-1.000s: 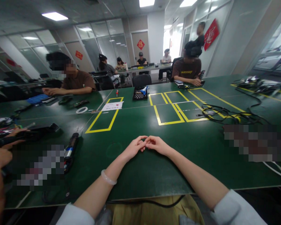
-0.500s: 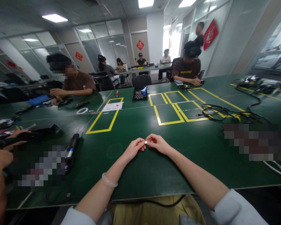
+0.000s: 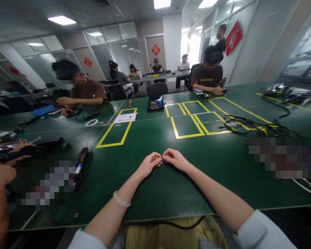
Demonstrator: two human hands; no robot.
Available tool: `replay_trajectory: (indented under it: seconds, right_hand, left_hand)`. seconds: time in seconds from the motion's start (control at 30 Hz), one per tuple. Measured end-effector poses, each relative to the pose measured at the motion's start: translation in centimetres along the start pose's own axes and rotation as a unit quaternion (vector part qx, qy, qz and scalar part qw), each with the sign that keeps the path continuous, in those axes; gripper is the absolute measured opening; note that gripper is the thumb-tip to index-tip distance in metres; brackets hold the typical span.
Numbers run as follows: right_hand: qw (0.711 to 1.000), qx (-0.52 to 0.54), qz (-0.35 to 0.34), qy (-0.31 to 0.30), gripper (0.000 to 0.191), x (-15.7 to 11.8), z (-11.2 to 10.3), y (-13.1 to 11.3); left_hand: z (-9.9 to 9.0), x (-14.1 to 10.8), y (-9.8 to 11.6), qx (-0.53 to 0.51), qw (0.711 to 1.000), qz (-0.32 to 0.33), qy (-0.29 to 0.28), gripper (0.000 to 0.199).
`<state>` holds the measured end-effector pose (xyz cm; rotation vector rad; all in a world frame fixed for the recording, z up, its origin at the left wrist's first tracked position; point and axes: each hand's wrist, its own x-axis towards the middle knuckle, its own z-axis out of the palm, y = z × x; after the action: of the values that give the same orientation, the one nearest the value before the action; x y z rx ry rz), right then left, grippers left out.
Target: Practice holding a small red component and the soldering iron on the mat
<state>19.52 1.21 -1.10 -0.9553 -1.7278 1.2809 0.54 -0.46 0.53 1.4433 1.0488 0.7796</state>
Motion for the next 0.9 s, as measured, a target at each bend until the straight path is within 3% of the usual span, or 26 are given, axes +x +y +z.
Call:
replay_trajectory:
  seconds: [0.4,0.9]
  right_hand:
    - [0.998,-0.053,-0.029,-0.002,0.015,-0.18,-0.04,-0.26]
    - [0.998,-0.06,-0.014,-0.012,0.014,-0.17,0.06,-0.41]
  left_hand:
    - [0.27,-0.13,0.48,0.021,1.0,0.021,-0.001,0.031]
    - [0.06,-0.02,0.02,0.031,0.999,0.029,-0.001,0.025]
